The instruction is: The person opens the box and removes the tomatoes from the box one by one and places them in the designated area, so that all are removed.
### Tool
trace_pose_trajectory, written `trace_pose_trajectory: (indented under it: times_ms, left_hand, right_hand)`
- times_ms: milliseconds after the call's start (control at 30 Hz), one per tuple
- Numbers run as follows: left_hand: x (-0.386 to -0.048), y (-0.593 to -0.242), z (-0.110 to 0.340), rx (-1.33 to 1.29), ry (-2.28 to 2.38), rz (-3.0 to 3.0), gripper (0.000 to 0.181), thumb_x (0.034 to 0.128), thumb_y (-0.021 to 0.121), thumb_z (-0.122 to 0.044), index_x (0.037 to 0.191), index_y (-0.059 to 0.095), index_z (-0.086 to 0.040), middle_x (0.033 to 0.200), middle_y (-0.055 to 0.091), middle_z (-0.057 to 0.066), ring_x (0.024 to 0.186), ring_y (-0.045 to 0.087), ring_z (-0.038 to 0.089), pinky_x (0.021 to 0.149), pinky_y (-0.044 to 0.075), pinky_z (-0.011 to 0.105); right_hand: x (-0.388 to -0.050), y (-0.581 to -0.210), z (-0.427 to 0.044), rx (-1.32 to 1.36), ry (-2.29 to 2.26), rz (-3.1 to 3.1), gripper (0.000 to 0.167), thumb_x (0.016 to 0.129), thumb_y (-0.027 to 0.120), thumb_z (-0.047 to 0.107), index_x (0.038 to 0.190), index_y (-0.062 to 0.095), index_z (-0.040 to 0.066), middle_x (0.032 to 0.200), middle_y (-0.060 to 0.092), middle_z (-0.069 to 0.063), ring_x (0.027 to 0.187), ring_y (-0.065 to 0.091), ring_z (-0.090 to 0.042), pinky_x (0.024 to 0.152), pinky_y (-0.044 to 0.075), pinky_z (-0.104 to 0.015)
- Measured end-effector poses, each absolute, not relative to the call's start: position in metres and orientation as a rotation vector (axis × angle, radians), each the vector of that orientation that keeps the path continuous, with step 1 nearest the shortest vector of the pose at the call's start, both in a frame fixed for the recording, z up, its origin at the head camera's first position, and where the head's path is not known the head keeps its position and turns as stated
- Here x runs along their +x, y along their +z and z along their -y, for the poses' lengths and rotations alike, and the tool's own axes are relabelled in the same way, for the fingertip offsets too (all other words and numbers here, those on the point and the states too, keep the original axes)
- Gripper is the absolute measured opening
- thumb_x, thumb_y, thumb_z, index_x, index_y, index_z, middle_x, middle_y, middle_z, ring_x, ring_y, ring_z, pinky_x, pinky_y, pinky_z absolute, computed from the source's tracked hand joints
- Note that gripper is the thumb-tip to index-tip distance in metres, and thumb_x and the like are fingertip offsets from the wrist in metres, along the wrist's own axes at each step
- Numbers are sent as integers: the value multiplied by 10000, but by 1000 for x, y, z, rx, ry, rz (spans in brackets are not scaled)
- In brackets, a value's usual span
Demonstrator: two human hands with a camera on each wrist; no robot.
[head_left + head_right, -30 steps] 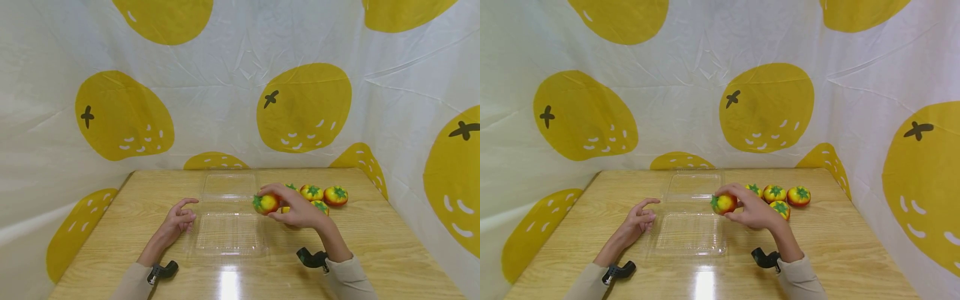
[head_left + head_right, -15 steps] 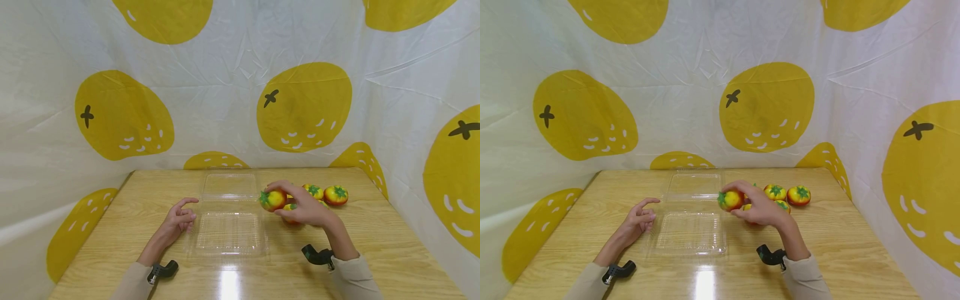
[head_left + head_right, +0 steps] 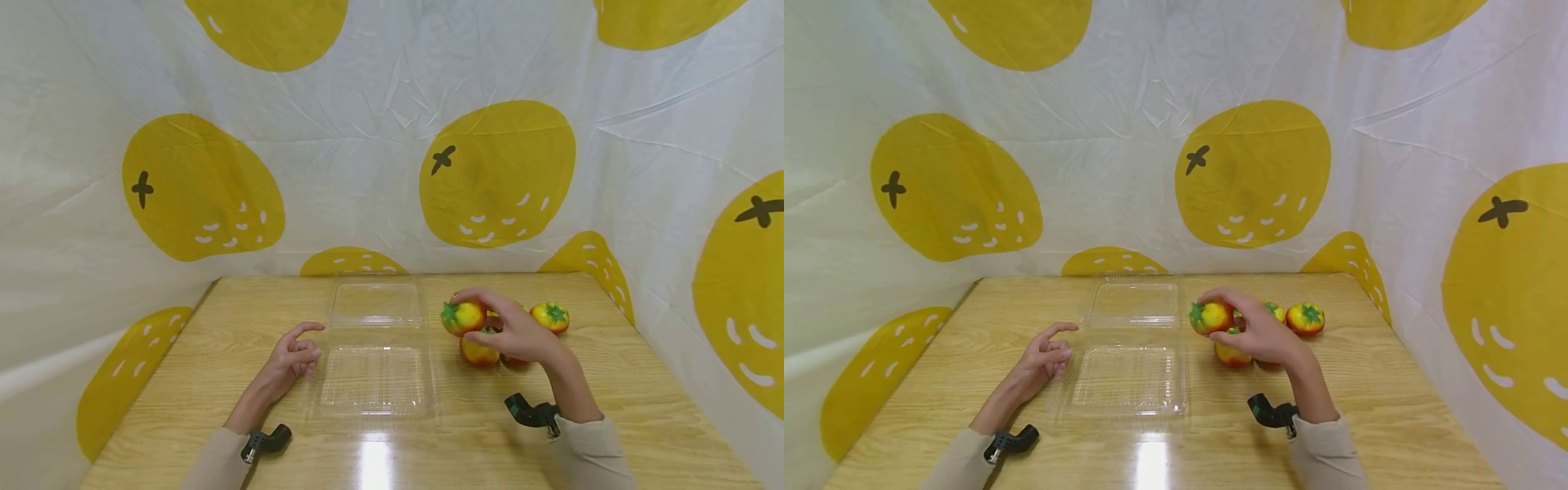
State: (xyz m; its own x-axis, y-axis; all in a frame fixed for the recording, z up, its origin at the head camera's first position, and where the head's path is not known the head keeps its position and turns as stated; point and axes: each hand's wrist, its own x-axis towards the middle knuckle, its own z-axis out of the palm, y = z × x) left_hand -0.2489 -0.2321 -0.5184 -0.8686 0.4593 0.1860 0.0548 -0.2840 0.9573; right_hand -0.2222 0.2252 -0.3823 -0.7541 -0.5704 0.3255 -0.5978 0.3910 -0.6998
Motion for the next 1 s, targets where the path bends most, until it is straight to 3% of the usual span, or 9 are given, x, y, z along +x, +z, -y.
trace_pose_trajectory:
  times_ms: [267,667,1000]
  left_hand:
    - [-249,-518,233,657,2243,-1692,464,995,491,103,1434,423,-32,740,666,-32,589,632,65,525,554,212]
    - [-248,-518,233,654,2238,-1700,456,994,509,84,1419,444,-67,737,663,-49,591,631,58,530,552,209]
    - [-249,-518,233,659,2238,-1692,452,994,504,87,1412,454,-77,736,666,-56,593,628,55,531,546,203]
  right_hand:
    - [-223,-380,-233,1070,1302,2566,531,895,778,37,1371,564,132,1388,591,-117,1151,600,-74,980,553,-241]
    - [-221,-378,-246,1044,1239,2496,509,888,779,23,1352,585,99,1372,609,-143,1154,587,28,988,507,-149]
    - [-221,-376,-259,1021,1310,2500,518,891,775,21,1361,570,94,1373,594,-129,1137,621,-5,1009,485,-116]
